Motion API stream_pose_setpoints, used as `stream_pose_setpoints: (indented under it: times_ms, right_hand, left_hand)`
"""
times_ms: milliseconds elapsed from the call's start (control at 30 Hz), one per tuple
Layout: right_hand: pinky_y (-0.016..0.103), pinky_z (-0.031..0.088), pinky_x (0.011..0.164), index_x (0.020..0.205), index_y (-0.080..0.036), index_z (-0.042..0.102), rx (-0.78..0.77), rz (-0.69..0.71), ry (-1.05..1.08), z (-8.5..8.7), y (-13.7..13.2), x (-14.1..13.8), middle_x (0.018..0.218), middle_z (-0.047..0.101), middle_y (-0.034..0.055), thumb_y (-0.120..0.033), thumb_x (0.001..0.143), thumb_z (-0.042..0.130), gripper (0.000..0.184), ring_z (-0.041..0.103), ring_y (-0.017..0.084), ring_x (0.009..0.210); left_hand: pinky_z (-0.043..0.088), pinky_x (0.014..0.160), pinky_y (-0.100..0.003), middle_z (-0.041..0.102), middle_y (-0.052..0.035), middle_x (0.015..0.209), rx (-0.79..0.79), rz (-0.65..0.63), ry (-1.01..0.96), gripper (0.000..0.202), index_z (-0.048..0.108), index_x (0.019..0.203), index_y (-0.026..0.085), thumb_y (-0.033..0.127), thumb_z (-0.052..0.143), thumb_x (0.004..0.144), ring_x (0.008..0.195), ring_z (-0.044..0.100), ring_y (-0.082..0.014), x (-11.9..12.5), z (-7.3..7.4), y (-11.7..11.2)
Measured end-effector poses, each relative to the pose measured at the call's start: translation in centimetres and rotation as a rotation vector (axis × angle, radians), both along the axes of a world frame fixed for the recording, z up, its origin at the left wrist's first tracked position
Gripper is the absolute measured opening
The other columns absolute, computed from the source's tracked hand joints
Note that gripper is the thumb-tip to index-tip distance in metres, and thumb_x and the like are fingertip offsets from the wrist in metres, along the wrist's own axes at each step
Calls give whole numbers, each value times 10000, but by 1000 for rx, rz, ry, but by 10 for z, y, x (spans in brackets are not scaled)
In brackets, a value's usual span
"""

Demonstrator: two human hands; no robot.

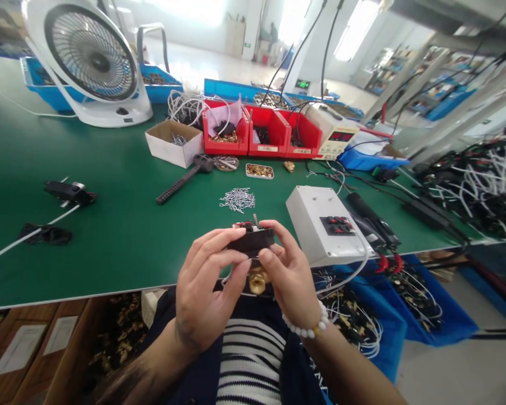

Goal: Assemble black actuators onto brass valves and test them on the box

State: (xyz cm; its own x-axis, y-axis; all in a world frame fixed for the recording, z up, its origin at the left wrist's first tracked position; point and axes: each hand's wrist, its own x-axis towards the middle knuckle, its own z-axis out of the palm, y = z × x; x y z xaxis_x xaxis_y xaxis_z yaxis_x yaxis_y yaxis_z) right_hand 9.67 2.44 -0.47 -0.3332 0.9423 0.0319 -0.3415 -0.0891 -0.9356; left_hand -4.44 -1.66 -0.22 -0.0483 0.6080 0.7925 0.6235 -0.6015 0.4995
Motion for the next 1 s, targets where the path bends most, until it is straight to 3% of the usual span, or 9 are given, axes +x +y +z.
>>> stream_pose_setpoints:
  times_ms: [167, 267, 367, 400, 500, 533, 633, 733, 1000]
  right_hand:
    - [421, 609, 860, 1231, -321, 531, -14, -12, 30, -7, 2, -2, 1079, 740, 30, -504, 771, 786, 556, 719, 240, 965]
    - [392, 611, 811, 1292, -324, 512, 61, 49, -2, -1, 4, 3, 1074, 740, 30, -544, 796, 752, 593, 723, 232, 946]
    - [351, 593, 752, 1284, -304, 574, 261, 108, -313, 15, 24, 22, 935, 750, 16, -537, 832, 711, 527, 720, 212, 865]
    - [355, 584, 768, 1253, -290, 614, 362, 55, -463, 22, 37, 33, 884, 747, 15, -524, 844, 698, 478, 715, 208, 842]
    - [414, 508, 980, 1097, -264, 710, 645, -401, -874, 34, 97, 77, 965, 751, 47, -434, 838, 710, 310, 692, 236, 978]
    - [438, 487, 1007, 1064, -256, 724, 678, -472, -984, 35, 120, 92, 981, 750, 61, -416, 821, 718, 291, 681, 255, 1010]
    - [450, 523, 893, 915, -212, 747, 561, -315, -1171, 28, 179, 133, 959, 754, 86, -451, 714, 782, 314, 677, 268, 910]
    - [399, 533, 798, 910, -190, 752, 356, -68, -1120, 13, 206, 152, 925, 758, 74, -542, 630, 807, 454, 663, 222, 804]
    - [368, 506, 746, 822, -185, 739, 397, -218, -1068, -5, 204, 142, 776, 721, 55, -483, 665, 796, 342, 620, 192, 704]
  left_hand:
    - [453, 1129, -445, 563, -101, 1380, -120, -44, -238, 427, 542, 1274, 216, 179, 703, 881, 1327, 512, -237, 0, -14, 6]
    - [496, 1096, -452, 515, -163, 1449, -458, -323, -579, 580, 492, 1366, 183, 427, 705, 885, 1357, 510, -302, -4, -15, 12]
    - [609, 902, -370, 681, -142, 1223, -712, -526, -752, 510, 547, 1262, 165, 425, 732, 863, 1085, 696, -265, -5, -12, 15]
    - [621, 855, -334, 712, -111, 1146, -703, -495, -768, 508, 544, 1240, 174, 358, 777, 827, 998, 723, -236, -5, -10, 15]
    - [628, 763, -253, 742, -31, 998, -608, -400, -730, 526, 527, 1193, 201, 193, 816, 754, 834, 743, -170, -3, -5, 12]
    - [630, 749, -245, 743, -21, 984, -585, -399, -712, 518, 528, 1187, 204, 175, 807, 751, 812, 744, -163, -3, -3, 10]
    - [629, 737, -217, 738, -3, 981, -525, -402, -662, 518, 535, 1189, 212, 137, 790, 745, 798, 740, -144, -4, 3, 5]
    - [611, 732, -166, 723, 19, 977, -493, -398, -618, 559, 536, 1218, 227, 112, 789, 734, 781, 721, -105, -6, 8, 2]
    - [608, 679, -138, 703, 19, 1016, -459, -403, -522, 627, 535, 1245, 237, 78, 809, 704, 743, 699, -89, 0, 13, -4]
